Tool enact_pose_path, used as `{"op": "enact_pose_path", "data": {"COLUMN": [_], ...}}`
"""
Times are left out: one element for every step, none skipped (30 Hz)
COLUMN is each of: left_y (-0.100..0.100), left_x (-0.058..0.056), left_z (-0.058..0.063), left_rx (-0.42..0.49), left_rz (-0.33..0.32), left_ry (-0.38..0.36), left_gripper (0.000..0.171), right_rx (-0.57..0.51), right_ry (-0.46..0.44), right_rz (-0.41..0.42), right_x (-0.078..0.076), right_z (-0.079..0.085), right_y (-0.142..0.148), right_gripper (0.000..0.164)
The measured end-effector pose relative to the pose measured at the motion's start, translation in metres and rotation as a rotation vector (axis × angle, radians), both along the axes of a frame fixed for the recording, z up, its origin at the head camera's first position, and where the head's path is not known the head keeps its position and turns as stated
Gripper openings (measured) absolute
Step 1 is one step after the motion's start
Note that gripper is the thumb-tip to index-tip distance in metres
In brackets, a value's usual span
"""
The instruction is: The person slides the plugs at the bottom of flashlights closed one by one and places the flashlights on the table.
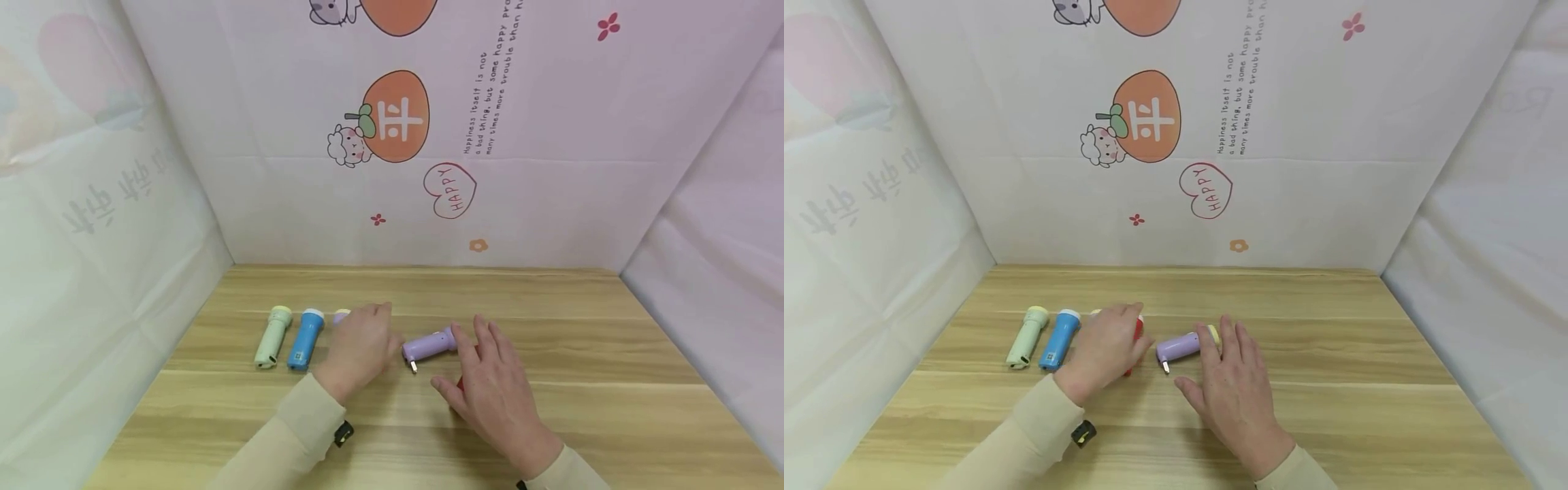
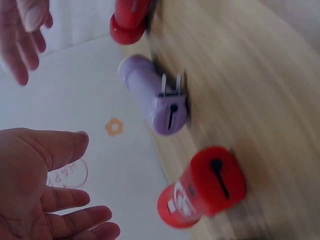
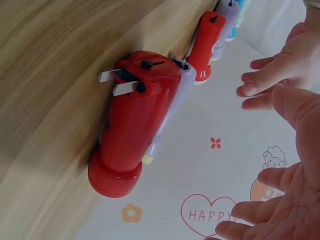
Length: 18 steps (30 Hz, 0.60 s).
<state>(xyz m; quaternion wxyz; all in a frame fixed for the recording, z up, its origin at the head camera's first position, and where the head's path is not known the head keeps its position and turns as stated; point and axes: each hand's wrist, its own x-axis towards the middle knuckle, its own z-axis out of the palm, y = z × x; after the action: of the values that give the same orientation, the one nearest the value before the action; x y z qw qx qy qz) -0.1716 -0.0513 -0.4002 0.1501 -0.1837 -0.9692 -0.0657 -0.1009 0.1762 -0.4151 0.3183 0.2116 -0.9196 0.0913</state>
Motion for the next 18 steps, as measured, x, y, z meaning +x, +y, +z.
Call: {"op": "enact_pose_path", "data": {"left_y": [0.004, 0.008, 0.012, 0.015, 0.019, 0.022, 0.026, 0.029, 0.032, 0.035, 0.038, 0.041, 0.043, 0.046, 0.048, 0.050, 0.052, 0.054], "left_x": [-0.001, -0.001, -0.001, -0.002, -0.002, -0.002, -0.003, -0.003, -0.003, -0.004, -0.005, -0.005, -0.007, -0.007, -0.008, -0.010, -0.011, -0.012], "left_z": [-0.003, -0.005, -0.007, -0.009, -0.011, -0.013, -0.014, -0.016, -0.018, -0.019, -0.021, -0.023, -0.025, -0.026, -0.028, -0.030, -0.032, -0.033], "left_rx": [-0.017, -0.036, -0.048, -0.060, -0.074, -0.082, -0.091, -0.095, -0.097, -0.101, -0.106, -0.107, -0.112, -0.112, -0.111, -0.110, -0.109, -0.107], "left_rz": [-0.013, -0.025, -0.031, -0.036, -0.045, -0.048, -0.052, -0.052, -0.052, -0.056, -0.058, -0.061, -0.067, -0.070, -0.074, -0.076, -0.078, -0.078], "left_ry": [0.004, 0.006, -0.004, -0.009, -0.012, -0.019, -0.025, -0.035, -0.045, -0.049, -0.055, -0.058, -0.057, -0.058, -0.059, -0.062, -0.071, -0.078], "left_gripper": [0.060, 0.059, 0.060, 0.060, 0.059, 0.057, 0.055, 0.053, 0.052, 0.050, 0.048, 0.045, 0.044, 0.042, 0.042, 0.041, 0.041, 0.042], "right_rx": [0.001, 0.002, 0.004, 0.006, 0.008, 0.011, 0.013, 0.018, 0.022, 0.026, 0.029, 0.032, 0.036, 0.040, 0.044, 0.048, 0.055, 0.062], "right_ry": [0.002, 0.003, 0.004, 0.004, 0.002, -0.002, -0.007, -0.015, -0.025, -0.037, -0.049, -0.061, -0.071, -0.082, -0.093, -0.102, -0.113, -0.123], "right_rz": [0.000, -0.002, -0.004, -0.005, -0.007, -0.010, -0.012, -0.015, -0.020, -0.025, -0.031, -0.037, -0.043, -0.051, -0.059, -0.065, -0.073, -0.080], "right_x": [0.000, 0.000, 0.000, 0.000, 0.001, 0.001, 0.001, 0.002, 0.003, 0.003, 0.004, 0.005, 0.005, 0.006, 0.006, 0.007, 0.007, 0.008], "right_z": [0.000, 0.000, 0.000, 0.000, 0.000, 0.000, 0.000, 0.000, 0.000, 0.000, 0.000, 0.000, 0.000, -0.001, -0.001, -0.001, -0.001, -0.001], "right_y": [0.000, 0.000, 0.001, 0.001, 0.001, 0.001, 0.001, 0.002, 0.002, 0.002, 0.002, 0.002, 0.002, 0.002, 0.002, 0.002, 0.002, 0.002], "right_gripper": [0.082, 0.082, 0.082, 0.082, 0.082, 0.082, 0.083, 0.083, 0.083, 0.083, 0.083, 0.084, 0.084, 0.084, 0.085, 0.085, 0.086, 0.088]}}
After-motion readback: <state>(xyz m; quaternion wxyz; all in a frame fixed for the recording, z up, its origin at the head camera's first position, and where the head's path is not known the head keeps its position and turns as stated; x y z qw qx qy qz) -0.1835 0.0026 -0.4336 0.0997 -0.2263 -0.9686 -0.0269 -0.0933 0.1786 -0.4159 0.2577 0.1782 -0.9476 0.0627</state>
